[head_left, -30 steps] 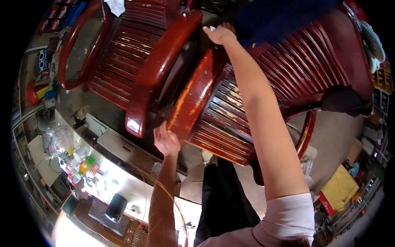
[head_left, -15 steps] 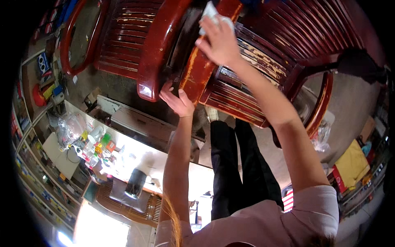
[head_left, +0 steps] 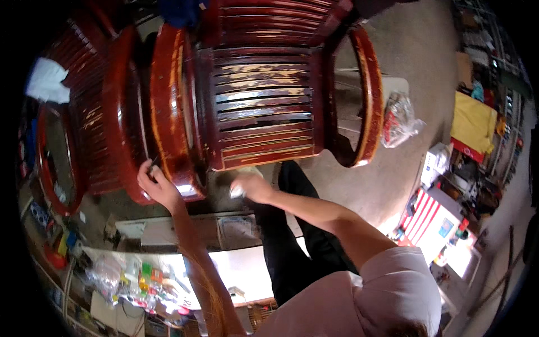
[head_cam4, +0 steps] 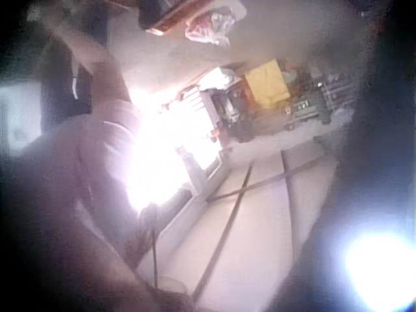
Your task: The person moves a cardboard box, picks up a cloth, wets it at a sink, and wipes a table and a wooden chair. They handle a kettle and other items on the table before wiping the chair's seat and backrest.
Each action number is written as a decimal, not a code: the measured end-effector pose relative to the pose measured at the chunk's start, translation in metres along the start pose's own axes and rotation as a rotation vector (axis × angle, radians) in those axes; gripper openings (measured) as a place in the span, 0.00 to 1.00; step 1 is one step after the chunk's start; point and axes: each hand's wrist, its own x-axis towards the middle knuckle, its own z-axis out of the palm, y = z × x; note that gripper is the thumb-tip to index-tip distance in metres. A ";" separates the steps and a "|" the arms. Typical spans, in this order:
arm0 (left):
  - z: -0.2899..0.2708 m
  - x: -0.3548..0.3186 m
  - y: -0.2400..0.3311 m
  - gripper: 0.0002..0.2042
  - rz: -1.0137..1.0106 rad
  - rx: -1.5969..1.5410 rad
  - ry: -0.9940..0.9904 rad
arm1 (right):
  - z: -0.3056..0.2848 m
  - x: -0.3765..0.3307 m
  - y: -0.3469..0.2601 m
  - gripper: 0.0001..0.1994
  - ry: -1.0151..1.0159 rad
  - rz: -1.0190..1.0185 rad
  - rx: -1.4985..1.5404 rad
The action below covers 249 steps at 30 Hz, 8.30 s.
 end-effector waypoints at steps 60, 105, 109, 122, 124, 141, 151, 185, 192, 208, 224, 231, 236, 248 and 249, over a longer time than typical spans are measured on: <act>0.096 0.041 0.053 0.27 0.028 0.704 -0.038 | -0.517 0.058 0.168 0.42 0.448 0.163 -0.885; -0.015 -0.557 0.079 0.12 -0.868 -0.051 0.205 | -0.225 -0.211 0.201 0.18 -1.818 -0.856 -2.499; -0.034 -0.593 0.065 0.10 -0.924 -0.049 0.294 | -0.203 -0.192 0.217 0.16 -1.654 -0.315 -2.123; -0.065 -0.658 0.039 0.09 -1.032 -0.149 0.433 | -0.288 -0.159 0.044 0.14 -1.538 -0.046 -1.686; -0.065 -0.652 0.035 0.08 -1.050 -0.178 0.424 | -0.274 -0.142 0.015 0.14 -1.256 0.262 -1.408; -0.060 -0.441 0.006 0.09 -1.272 -0.531 0.467 | 0.044 0.195 -0.217 0.13 -0.484 -0.913 -0.618; -0.030 -0.382 0.006 0.07 -1.307 -0.547 0.373 | 0.150 0.278 -0.199 0.17 -0.717 -1.202 -1.319; 0.021 -0.174 -0.036 0.29 -1.199 -1.743 0.566 | 0.096 0.139 -0.205 0.20 -0.937 -0.389 -0.792; 0.103 -0.150 -0.107 0.40 -1.211 -1.828 0.561 | 0.019 0.200 -0.162 0.26 -0.590 -0.745 -1.315; 0.075 -0.169 -0.114 0.35 -1.109 -2.190 0.399 | 0.007 0.208 -0.134 0.31 -0.543 -0.941 -1.205; 0.039 -0.103 -0.134 0.37 -0.798 -1.340 -0.018 | 0.006 0.206 -0.138 0.30 -0.510 -0.936 -1.244; 0.055 -0.144 -0.126 0.25 -1.302 -1.875 0.393 | 0.003 0.208 -0.135 0.30 -0.495 -0.959 -1.237; 0.045 -0.121 -0.141 0.23 -1.036 -1.675 0.689 | 0.000 0.206 -0.134 0.31 -0.486 -0.937 -1.228; 0.107 -0.030 -0.227 0.36 -0.925 -1.091 0.668 | 0.002 0.207 -0.134 0.31 -0.489 -0.965 -1.231; 0.099 -0.030 -0.223 0.35 -0.913 -1.107 0.688 | 0.003 0.207 -0.135 0.31 -0.490 -0.970 -1.234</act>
